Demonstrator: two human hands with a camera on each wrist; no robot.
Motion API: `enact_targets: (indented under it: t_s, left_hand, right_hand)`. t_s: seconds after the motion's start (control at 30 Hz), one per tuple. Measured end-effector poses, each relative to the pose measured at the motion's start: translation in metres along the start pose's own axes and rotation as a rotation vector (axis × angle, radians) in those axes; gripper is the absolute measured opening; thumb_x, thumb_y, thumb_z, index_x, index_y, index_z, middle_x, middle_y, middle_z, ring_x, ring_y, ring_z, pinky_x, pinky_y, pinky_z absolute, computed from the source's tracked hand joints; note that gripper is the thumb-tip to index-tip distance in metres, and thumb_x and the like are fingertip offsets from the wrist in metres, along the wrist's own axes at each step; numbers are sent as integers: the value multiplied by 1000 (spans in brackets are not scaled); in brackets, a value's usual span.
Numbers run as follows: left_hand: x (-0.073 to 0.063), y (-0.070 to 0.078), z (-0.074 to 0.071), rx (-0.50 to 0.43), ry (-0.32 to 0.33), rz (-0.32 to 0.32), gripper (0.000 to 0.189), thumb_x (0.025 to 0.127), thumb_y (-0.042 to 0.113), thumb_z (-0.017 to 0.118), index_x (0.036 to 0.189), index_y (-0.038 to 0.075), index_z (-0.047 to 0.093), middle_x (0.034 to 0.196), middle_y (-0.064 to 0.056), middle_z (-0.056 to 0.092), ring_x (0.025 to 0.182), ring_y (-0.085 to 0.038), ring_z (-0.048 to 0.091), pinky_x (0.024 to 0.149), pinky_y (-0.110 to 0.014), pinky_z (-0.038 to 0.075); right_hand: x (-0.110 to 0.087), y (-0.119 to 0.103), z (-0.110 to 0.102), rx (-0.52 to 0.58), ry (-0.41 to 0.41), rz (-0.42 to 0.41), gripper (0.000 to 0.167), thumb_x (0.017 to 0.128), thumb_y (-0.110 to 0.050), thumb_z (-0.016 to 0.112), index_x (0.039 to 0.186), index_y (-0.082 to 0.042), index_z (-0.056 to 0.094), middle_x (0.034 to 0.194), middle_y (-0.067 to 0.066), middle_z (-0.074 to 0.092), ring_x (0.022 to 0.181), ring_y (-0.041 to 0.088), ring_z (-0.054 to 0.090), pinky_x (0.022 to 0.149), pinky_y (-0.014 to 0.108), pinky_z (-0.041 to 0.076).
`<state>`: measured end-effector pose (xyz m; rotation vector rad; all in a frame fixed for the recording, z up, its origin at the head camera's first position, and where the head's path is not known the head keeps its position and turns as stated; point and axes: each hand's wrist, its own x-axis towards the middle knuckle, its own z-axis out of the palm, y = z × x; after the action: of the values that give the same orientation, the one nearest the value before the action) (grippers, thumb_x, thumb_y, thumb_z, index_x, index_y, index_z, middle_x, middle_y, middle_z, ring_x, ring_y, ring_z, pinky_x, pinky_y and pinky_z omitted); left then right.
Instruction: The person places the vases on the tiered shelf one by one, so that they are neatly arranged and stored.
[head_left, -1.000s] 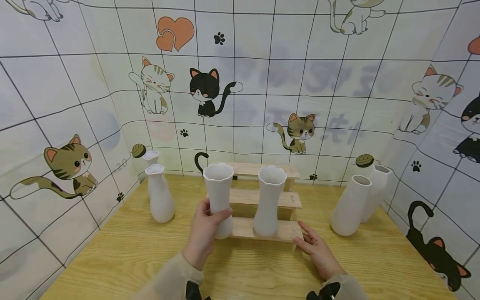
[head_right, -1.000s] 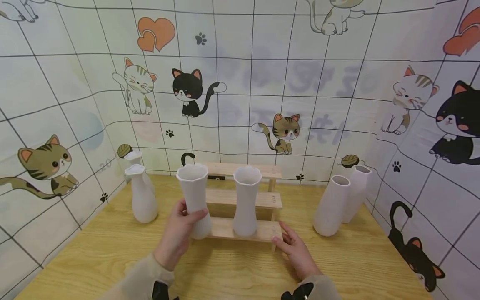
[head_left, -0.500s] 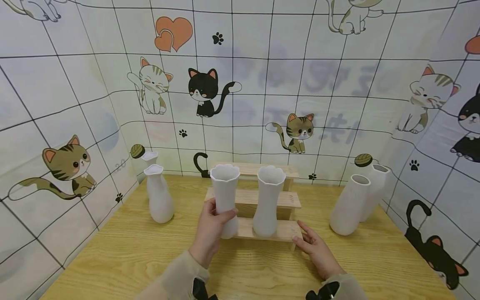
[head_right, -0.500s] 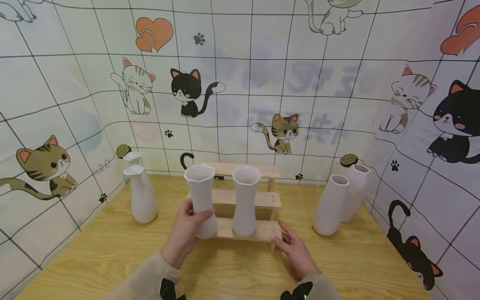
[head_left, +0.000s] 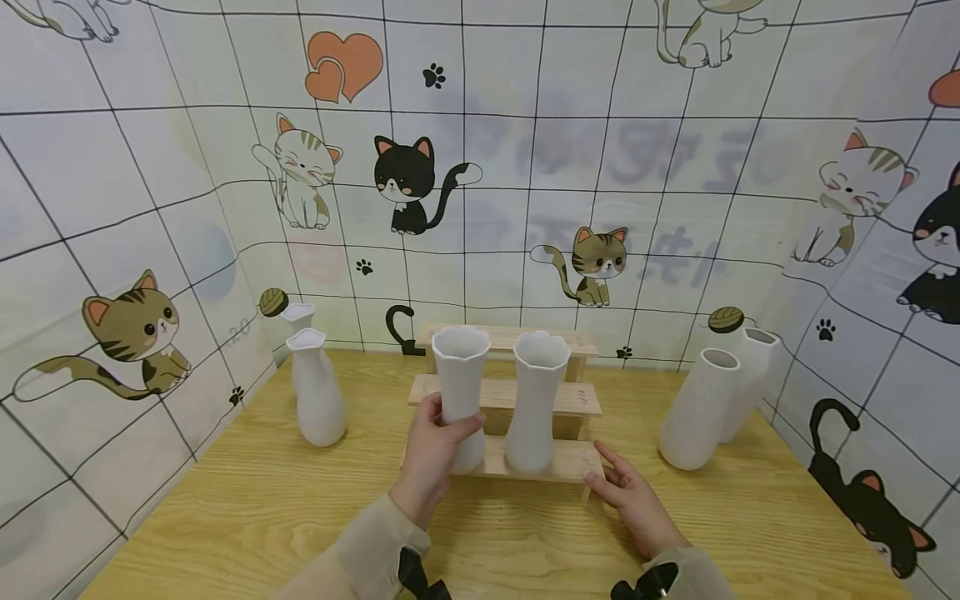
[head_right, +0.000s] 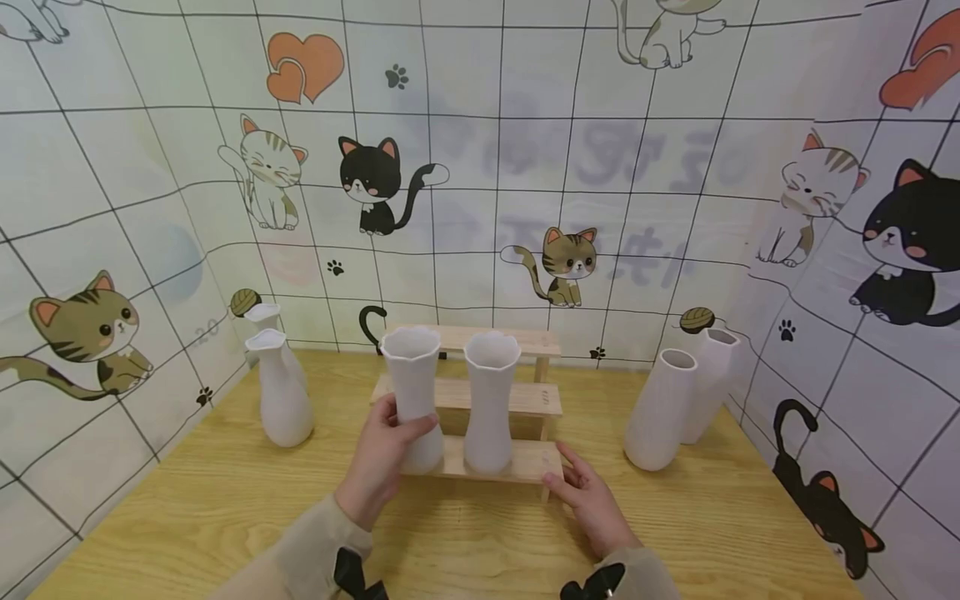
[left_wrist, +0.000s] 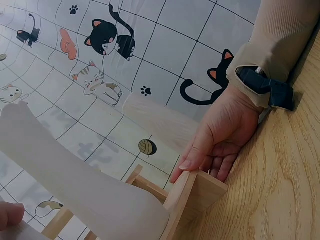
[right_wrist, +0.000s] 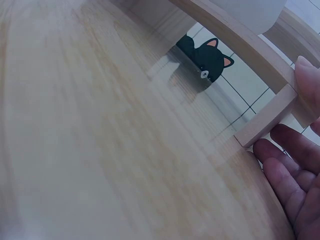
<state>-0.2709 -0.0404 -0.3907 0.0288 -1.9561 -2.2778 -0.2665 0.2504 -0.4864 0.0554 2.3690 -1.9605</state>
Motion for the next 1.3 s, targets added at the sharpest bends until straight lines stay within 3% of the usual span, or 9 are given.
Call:
enact_targets:
  t_s: [0.7,1.3]
  left_hand:
    - [5,-4,11,-30,-33,5,58,78,9,78,127,5,49,126,-13,52,114,-31,48,96,-52,37]
    - [8,-7,17,-22,-39,-29,59,79,11,78,130,7,48,128,-12,50,117,-31,47,98,-54,35]
  right_hand:
    - [-1,-2,0,6,5,0,72,92,-32,66,152,-15,29,141,24,44,127,32,46,102,47,38]
    - [-1,-3,1,16,16,-9,72,91,-30,67,151,-14,31,140,24,45,126,31,47,101,45,40]
